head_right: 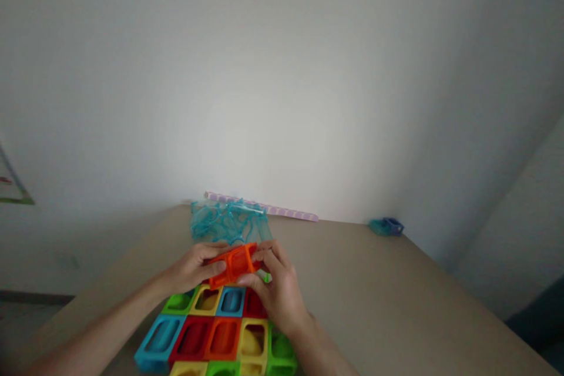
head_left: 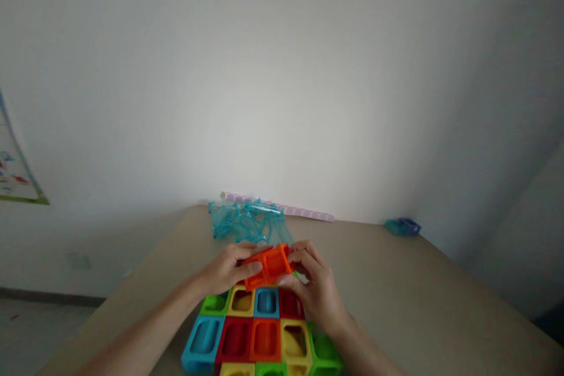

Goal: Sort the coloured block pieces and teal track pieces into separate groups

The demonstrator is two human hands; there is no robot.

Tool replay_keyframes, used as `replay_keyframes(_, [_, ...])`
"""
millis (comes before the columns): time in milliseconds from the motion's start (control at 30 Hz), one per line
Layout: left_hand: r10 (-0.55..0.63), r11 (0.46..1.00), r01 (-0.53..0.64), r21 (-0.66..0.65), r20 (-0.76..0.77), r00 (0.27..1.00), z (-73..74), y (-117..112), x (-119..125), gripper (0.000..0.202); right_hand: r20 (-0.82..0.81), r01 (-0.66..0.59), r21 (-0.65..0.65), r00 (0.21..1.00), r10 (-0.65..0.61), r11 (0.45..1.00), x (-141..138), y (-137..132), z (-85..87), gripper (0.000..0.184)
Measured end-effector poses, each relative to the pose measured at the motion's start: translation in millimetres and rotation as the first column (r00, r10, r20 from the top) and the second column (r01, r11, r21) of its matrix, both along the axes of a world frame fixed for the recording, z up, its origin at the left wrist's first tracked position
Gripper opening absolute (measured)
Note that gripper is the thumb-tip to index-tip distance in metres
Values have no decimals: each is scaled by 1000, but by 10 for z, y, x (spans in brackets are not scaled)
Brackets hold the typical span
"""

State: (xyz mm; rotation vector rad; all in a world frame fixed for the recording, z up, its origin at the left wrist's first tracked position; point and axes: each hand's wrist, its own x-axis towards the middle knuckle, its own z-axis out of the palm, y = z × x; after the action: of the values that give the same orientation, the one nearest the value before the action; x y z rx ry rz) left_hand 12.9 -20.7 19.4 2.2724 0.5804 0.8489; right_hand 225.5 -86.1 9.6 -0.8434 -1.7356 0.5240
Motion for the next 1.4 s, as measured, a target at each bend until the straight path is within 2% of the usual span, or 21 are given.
replay_keyframes(100, [1,998,0,-57,25,1000,-47,23,1,46,37,29,0,999,-29,1000,-8,-1,1,18])
replay_keyframes(200, [69,981,-57,-183,58,996,-106,51,-4,43,123,20,26,992,-24,999,-23,-32,43,20])
replay_keyframes(300, [145,948,-114,-298,85,986,-163,90,-16,41,250,3,62,968,-18,998,-38,-88,104,40])
replay_keyframes(367, [158,938,-111,-330,120,980,-191,115,-26,40,289,19,85,956,-43,996,-38,-122,136,48])
replay_keyframes(467, [139,936,-75,-345,165,976,-204,131,-41,38,291,91,124,949,-123,988,-9,-154,167,49])
replay_keyframes(533, [152,930,-78,-360,181,972,-194,119,-47,40,325,115,123,934,-150,986,19,-172,181,41])
replay_keyframes(600, [179,915,-90,-394,196,964,-174,92,-49,42,406,80,106,906,-117,991,34,-198,188,28])
replay_keyframes(667, [180,899,-72,-433,213,960,-152,59,-48,46,501,-14,81,865,-28,997,17,-232,182,19])
replay_keyframes(767, [95,876,29,-481,232,968,-133,23,-49,48,586,-174,18,799,131,984,-59,-269,152,22])
replay_keyframes(867, [6,881,100,-462,222,975,-134,8,-62,43,608,-206,-22,774,176,978,-127,-257,119,22])
replay_keyframes(967, [-35,918,102,-384,178,983,-133,-2,-76,35,563,-89,-12,822,80,996,-113,-209,106,18])
replay_keyframes(1033, [-49,922,107,-372,162,986,-126,-7,-80,33,532,-10,-12,846,15,1000,-58,-184,113,23])
replay_keyframes(1100, [-57,920,114,-375,159,986,-120,-6,-83,34,541,19,-32,841,1,999,9,-181,132,32])
replay_keyframes(1233, [-71,929,130,-347,176,982,-123,28,-98,35,586,-61,-107,802,112,992,97,-220,178,46])
replay_keyframes(1400, [-69,923,130,-361,177,982,-135,83,-128,36,645,-144,-103,744,176,984,76,-230,175,51])
